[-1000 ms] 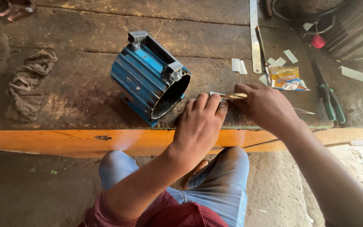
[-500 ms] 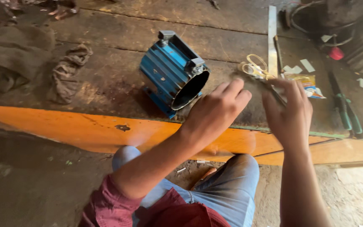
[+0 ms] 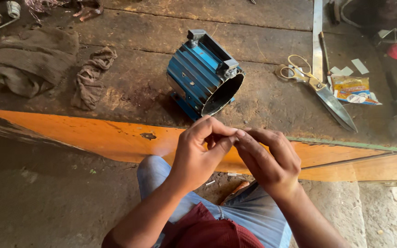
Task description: The person is repairing a blue electric motor by cutting small white paper strips with scissors and inserting them into the motor's slots. They repeatedly pick up the motor, insert the paper, and use pliers to adjust the components.
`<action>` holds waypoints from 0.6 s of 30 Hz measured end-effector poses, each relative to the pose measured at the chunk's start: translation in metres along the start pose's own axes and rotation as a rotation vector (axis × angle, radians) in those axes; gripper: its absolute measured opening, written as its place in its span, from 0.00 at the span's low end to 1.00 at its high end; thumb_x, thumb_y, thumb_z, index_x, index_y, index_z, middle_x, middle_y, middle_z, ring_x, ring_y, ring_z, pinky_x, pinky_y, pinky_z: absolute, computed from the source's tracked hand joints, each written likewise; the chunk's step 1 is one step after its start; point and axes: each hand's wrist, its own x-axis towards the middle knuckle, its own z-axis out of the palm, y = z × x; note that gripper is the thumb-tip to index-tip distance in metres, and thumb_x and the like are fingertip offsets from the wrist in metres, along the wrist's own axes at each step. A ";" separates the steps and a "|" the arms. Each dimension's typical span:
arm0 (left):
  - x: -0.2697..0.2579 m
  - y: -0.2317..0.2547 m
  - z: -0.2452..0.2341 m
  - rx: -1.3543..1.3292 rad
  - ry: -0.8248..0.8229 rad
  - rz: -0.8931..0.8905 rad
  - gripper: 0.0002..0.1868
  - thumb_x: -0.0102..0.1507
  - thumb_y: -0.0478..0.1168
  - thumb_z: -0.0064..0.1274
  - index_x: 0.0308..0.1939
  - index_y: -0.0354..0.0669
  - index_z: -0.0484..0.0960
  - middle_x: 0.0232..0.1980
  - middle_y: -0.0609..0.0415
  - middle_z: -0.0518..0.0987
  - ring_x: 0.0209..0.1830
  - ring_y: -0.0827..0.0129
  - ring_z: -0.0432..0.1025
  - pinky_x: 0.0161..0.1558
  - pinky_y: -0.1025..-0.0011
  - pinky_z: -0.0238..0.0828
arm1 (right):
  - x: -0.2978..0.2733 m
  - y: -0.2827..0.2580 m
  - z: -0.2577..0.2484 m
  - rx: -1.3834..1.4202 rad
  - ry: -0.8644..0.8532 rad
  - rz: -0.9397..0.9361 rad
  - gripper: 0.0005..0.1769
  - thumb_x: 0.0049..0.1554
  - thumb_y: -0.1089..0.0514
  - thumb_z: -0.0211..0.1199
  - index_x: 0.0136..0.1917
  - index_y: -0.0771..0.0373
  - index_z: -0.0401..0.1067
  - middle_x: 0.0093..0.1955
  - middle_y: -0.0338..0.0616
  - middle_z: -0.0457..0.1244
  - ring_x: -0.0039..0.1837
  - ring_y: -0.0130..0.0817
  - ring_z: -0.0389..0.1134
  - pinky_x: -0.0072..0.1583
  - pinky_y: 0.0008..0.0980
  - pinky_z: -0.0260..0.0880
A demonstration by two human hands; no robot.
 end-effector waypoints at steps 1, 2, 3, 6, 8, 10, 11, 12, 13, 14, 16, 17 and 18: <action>0.000 0.001 -0.003 -0.068 0.001 -0.010 0.05 0.66 0.28 0.61 0.41 0.41 0.81 0.37 0.61 0.76 0.34 0.81 0.68 0.37 0.80 0.66 | 0.002 -0.002 0.002 0.014 0.002 0.009 0.18 0.54 0.68 0.76 0.57 0.62 0.78 0.53 0.46 0.69 0.51 0.39 0.72 0.50 0.36 0.74; 0.000 0.002 -0.006 -0.137 0.003 -0.021 0.05 0.67 0.28 0.61 0.41 0.41 0.81 0.38 0.61 0.77 0.36 0.82 0.69 0.38 0.80 0.67 | 0.004 -0.003 0.003 0.026 0.003 0.019 0.17 0.53 0.68 0.75 0.56 0.62 0.78 0.53 0.46 0.69 0.51 0.39 0.73 0.50 0.36 0.74; 0.000 0.003 -0.009 -0.207 0.004 -0.032 0.06 0.68 0.28 0.60 0.40 0.41 0.80 0.38 0.61 0.77 0.37 0.83 0.70 0.40 0.80 0.69 | 0.007 -0.004 0.005 0.039 0.004 0.028 0.16 0.53 0.68 0.75 0.54 0.62 0.78 0.52 0.47 0.69 0.51 0.39 0.73 0.50 0.36 0.74; 0.002 0.011 -0.020 -0.021 0.005 0.070 0.04 0.67 0.28 0.59 0.41 0.40 0.81 0.39 0.60 0.77 0.38 0.81 0.72 0.41 0.80 0.71 | 0.014 -0.005 0.011 0.199 -0.009 0.155 0.16 0.53 0.66 0.75 0.53 0.58 0.76 0.53 0.46 0.68 0.54 0.38 0.73 0.53 0.34 0.75; 0.004 0.016 -0.023 0.103 0.024 0.072 0.02 0.67 0.30 0.59 0.41 0.40 0.82 0.39 0.60 0.78 0.35 0.80 0.72 0.38 0.80 0.69 | 0.018 -0.004 0.012 0.203 -0.033 0.201 0.18 0.53 0.66 0.75 0.55 0.58 0.77 0.53 0.45 0.68 0.53 0.37 0.73 0.52 0.34 0.75; 0.006 0.020 -0.025 0.129 0.039 0.048 0.05 0.67 0.32 0.58 0.46 0.40 0.80 0.38 0.60 0.79 0.34 0.80 0.72 0.38 0.81 0.69 | 0.020 -0.006 0.014 0.197 -0.047 0.228 0.20 0.52 0.66 0.76 0.58 0.60 0.78 0.52 0.45 0.68 0.51 0.35 0.73 0.50 0.32 0.75; 0.006 0.022 -0.025 0.092 0.044 0.024 0.10 0.66 0.33 0.58 0.51 0.40 0.78 0.38 0.60 0.80 0.35 0.81 0.73 0.39 0.81 0.71 | 0.020 -0.007 0.015 0.188 -0.050 0.231 0.21 0.52 0.66 0.76 0.59 0.60 0.78 0.51 0.45 0.68 0.50 0.34 0.73 0.49 0.31 0.75; 0.007 0.022 -0.025 0.054 0.050 0.000 0.15 0.66 0.34 0.58 0.56 0.39 0.76 0.39 0.61 0.80 0.37 0.82 0.74 0.41 0.81 0.72 | 0.020 -0.009 0.015 0.178 -0.053 0.234 0.22 0.52 0.67 0.76 0.60 0.61 0.78 0.51 0.46 0.68 0.48 0.33 0.72 0.47 0.29 0.75; 0.006 0.022 -0.026 0.056 0.036 -0.009 0.12 0.66 0.34 0.58 0.53 0.40 0.78 0.39 0.60 0.81 0.37 0.81 0.75 0.41 0.80 0.72 | 0.019 -0.010 0.015 0.136 -0.039 0.191 0.21 0.51 0.66 0.76 0.59 0.61 0.78 0.50 0.45 0.68 0.47 0.33 0.72 0.47 0.30 0.74; 0.005 0.021 -0.027 0.056 0.022 -0.020 0.08 0.66 0.33 0.58 0.50 0.40 0.81 0.40 0.58 0.81 0.38 0.79 0.75 0.41 0.79 0.73 | 0.017 -0.011 0.016 0.094 -0.026 0.150 0.21 0.51 0.66 0.77 0.58 0.60 0.79 0.50 0.45 0.68 0.47 0.34 0.72 0.47 0.32 0.74; 0.003 0.017 -0.027 0.022 0.008 -0.023 0.05 0.67 0.33 0.58 0.47 0.40 0.82 0.41 0.58 0.81 0.39 0.78 0.76 0.41 0.78 0.74 | 0.014 -0.013 0.018 0.044 -0.001 0.082 0.20 0.52 0.67 0.76 0.57 0.60 0.78 0.51 0.45 0.68 0.49 0.36 0.73 0.49 0.33 0.75; 0.002 0.015 -0.027 -0.012 0.008 -0.016 0.05 0.68 0.33 0.58 0.47 0.40 0.82 0.41 0.58 0.81 0.39 0.78 0.76 0.42 0.78 0.74 | 0.012 -0.014 0.020 0.037 0.011 0.056 0.20 0.53 0.67 0.75 0.58 0.61 0.77 0.52 0.46 0.68 0.51 0.37 0.73 0.51 0.34 0.76; 0.001 0.013 -0.026 -0.046 0.007 -0.008 0.05 0.68 0.33 0.58 0.47 0.40 0.81 0.42 0.58 0.81 0.39 0.78 0.76 0.43 0.78 0.75 | 0.011 -0.015 0.021 0.030 0.023 0.030 0.19 0.54 0.68 0.75 0.59 0.61 0.77 0.54 0.46 0.68 0.53 0.38 0.74 0.53 0.35 0.77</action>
